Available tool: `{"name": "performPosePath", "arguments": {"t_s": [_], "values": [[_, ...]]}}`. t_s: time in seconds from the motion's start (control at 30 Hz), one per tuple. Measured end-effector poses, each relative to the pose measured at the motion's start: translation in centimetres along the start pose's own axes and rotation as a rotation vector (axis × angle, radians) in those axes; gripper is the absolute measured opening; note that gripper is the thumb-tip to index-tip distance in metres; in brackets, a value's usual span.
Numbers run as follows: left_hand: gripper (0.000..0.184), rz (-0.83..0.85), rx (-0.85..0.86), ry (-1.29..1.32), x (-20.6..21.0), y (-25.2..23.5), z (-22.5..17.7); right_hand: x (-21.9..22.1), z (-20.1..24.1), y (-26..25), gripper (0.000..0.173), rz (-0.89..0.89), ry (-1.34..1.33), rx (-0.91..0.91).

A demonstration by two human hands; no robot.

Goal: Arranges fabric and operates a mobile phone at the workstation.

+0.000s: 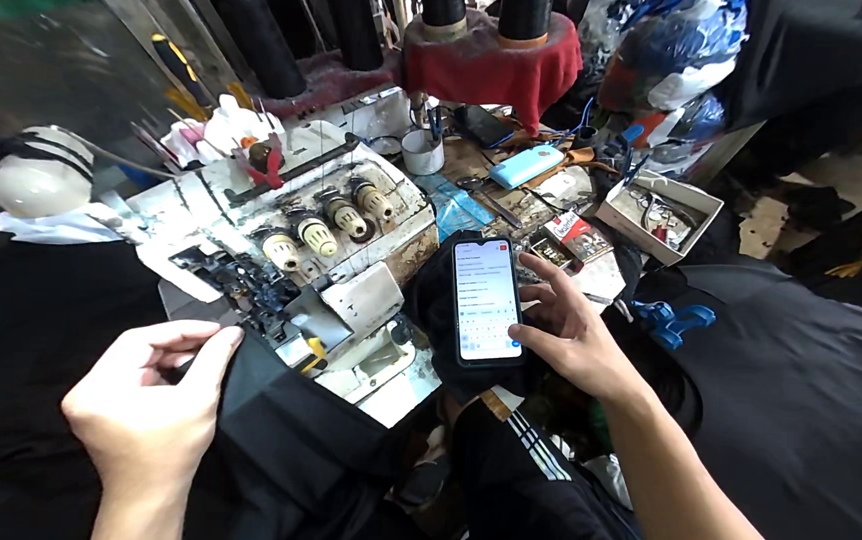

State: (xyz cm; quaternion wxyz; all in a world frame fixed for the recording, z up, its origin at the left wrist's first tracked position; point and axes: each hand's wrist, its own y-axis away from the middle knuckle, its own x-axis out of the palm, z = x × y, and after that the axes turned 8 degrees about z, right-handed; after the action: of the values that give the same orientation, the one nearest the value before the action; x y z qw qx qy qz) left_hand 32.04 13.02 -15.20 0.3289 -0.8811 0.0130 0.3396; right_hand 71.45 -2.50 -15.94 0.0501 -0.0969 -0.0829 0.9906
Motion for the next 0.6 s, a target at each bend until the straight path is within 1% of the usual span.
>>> {"name": "performPosePath", "arguments": {"t_s": [0.6], "values": [[0.026, -0.002, 0.002, 0.003, 0.02, -0.03, 0.08, 0.01, -0.08, 0.05, 0.086, -0.004, 0.012, 0.004]]}}
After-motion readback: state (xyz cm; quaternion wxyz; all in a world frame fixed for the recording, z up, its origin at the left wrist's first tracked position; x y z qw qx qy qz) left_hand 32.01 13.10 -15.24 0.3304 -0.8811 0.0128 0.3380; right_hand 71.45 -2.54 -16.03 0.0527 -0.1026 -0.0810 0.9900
